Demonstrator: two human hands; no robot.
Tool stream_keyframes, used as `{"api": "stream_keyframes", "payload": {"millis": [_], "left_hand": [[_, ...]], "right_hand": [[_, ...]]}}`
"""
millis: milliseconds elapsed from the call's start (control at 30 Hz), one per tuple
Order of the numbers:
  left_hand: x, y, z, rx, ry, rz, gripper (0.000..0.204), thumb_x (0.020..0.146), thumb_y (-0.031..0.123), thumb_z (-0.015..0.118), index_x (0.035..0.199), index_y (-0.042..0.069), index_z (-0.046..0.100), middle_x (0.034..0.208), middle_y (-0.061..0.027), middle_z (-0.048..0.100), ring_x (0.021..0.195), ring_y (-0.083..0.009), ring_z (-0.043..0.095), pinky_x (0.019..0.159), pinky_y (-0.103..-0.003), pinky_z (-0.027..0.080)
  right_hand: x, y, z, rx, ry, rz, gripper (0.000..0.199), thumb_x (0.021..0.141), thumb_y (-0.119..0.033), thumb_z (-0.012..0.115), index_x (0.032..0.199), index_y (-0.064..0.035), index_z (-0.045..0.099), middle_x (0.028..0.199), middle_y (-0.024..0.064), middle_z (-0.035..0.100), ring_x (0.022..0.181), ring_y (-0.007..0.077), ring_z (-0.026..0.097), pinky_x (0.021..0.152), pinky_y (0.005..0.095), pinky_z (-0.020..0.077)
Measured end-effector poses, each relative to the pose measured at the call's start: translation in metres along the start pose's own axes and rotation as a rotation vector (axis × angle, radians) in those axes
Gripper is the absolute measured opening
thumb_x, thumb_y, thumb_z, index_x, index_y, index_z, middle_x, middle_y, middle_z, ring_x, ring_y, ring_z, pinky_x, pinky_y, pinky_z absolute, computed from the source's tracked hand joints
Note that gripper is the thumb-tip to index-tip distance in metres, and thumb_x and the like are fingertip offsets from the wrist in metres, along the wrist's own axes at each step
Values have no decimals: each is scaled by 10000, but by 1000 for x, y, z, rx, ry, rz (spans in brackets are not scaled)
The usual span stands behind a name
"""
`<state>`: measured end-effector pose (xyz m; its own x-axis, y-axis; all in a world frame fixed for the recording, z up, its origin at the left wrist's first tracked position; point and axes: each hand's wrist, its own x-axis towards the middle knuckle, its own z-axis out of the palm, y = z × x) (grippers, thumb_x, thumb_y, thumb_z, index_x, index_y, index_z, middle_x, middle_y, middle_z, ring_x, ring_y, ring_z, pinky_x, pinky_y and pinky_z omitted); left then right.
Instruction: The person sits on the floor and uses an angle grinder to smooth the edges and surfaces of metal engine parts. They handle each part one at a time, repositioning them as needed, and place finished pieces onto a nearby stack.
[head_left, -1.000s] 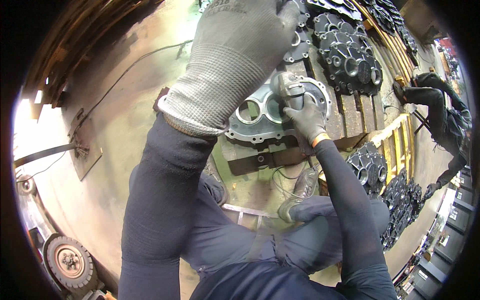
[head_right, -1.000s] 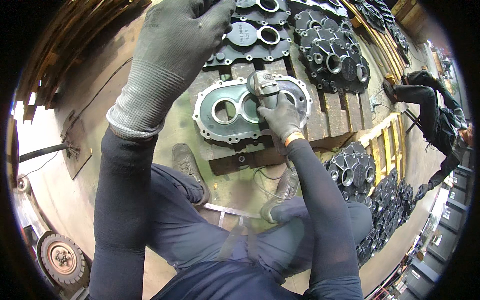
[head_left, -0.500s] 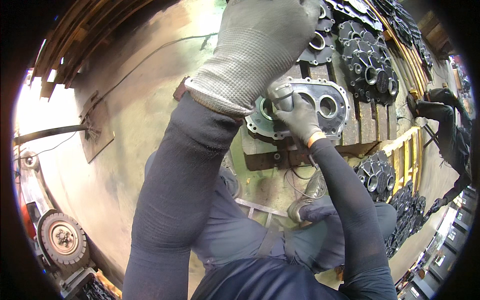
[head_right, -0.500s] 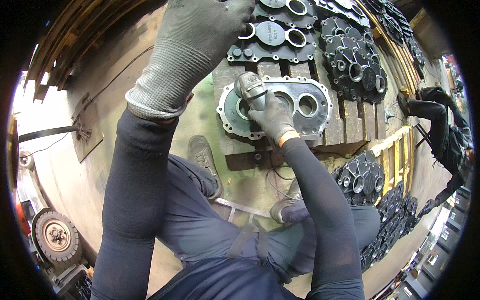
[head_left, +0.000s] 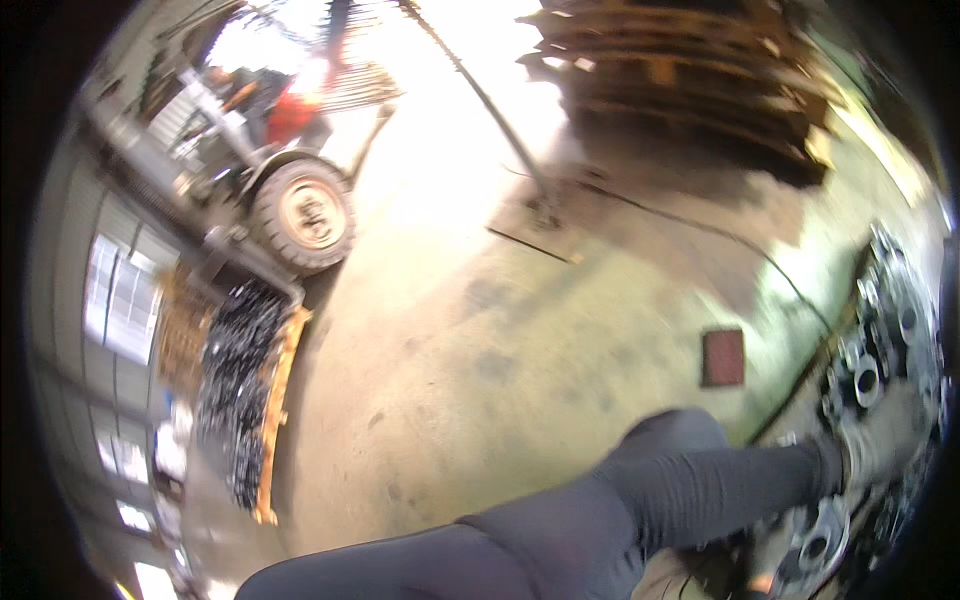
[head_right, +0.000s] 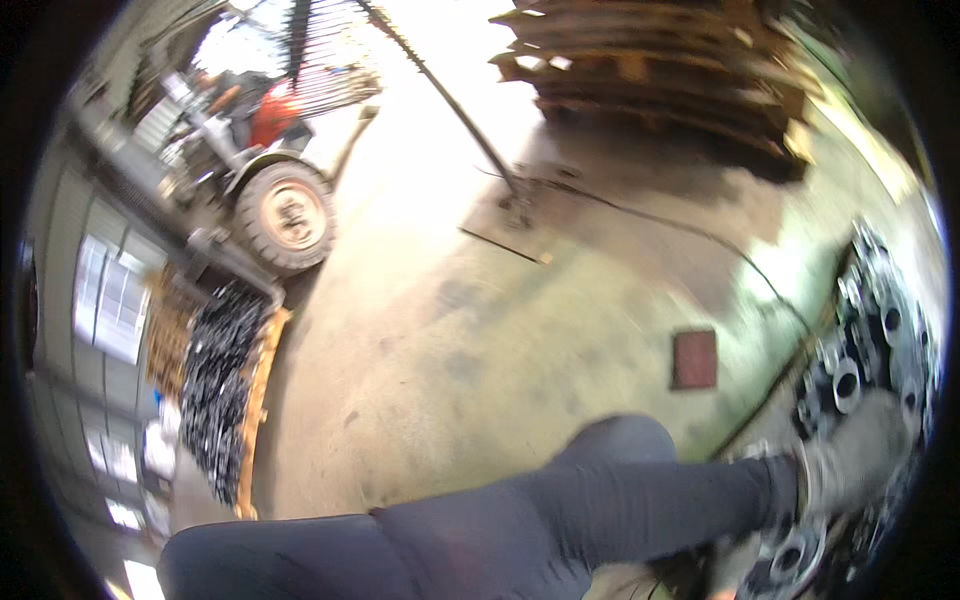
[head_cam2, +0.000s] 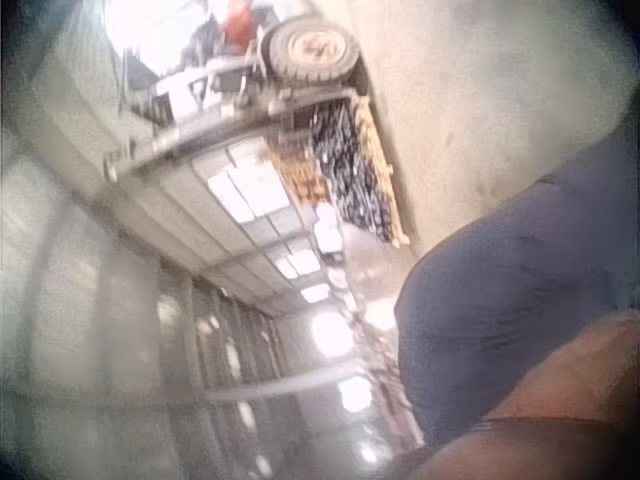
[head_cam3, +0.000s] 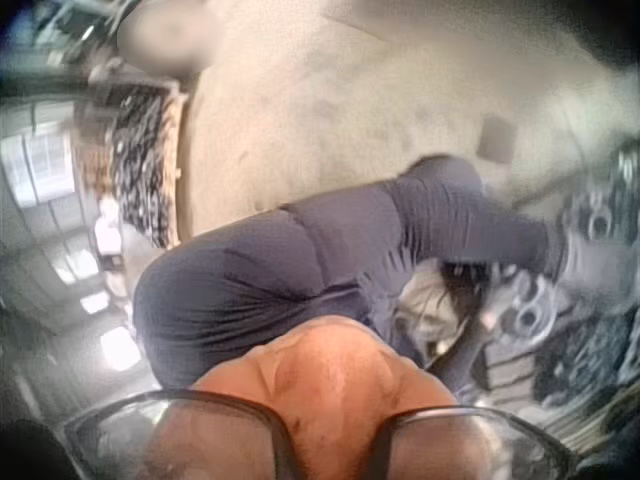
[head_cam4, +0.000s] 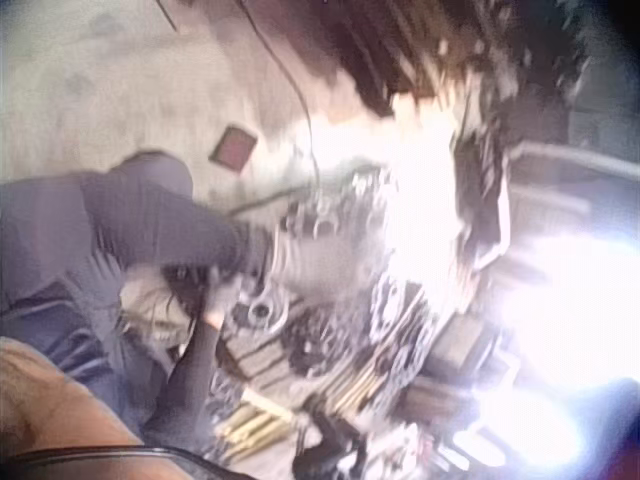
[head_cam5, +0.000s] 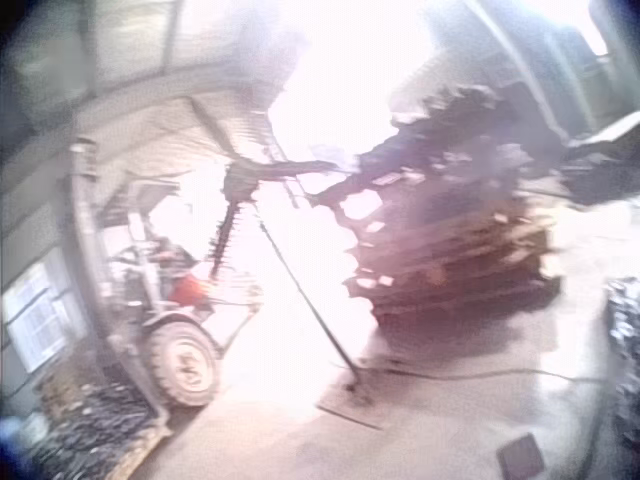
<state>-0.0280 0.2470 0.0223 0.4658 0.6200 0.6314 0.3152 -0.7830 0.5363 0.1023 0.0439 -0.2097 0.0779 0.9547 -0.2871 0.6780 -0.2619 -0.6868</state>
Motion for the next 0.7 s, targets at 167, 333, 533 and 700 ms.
{"api": "stream_keyframes", "payload": {"millis": [167,333,533,700], "left_hand": [[20,8,14,-49,81,57,230,855,291,703,851,62,717,729,-132,698,694,-313,707,659,-430,552],[31,12,52,-56,39,83,249,822,321,709,805,72,704,707,-137,683,667,-321,688,622,-450,532],[33,10,38,-29,100,48,275,782,357,717,749,85,689,680,-143,667,635,-331,666,577,-475,509],[36,13,13,23,123,54,299,749,387,723,703,95,677,657,-148,653,608,-339,647,540,-496,489]], "right_hand": [[-23,-66,-46,-111,3,142,644,836,-424,822,1269,21,648,1172,229,734,1085,350,700,944,443,520],[-53,-97,-87,353,42,35,523,914,-285,772,1283,66,655,1255,181,711,1108,283,681,956,391,539],[-53,-80,-147,497,125,142,476,978,-236,704,1339,62,617,1308,169,655,1087,299,671,933,403,568],[-57,-84,-176,349,224,195,448,986,-216,690,1343,44,615,1300,149,645,1077,272,657,932,388,558]]}}
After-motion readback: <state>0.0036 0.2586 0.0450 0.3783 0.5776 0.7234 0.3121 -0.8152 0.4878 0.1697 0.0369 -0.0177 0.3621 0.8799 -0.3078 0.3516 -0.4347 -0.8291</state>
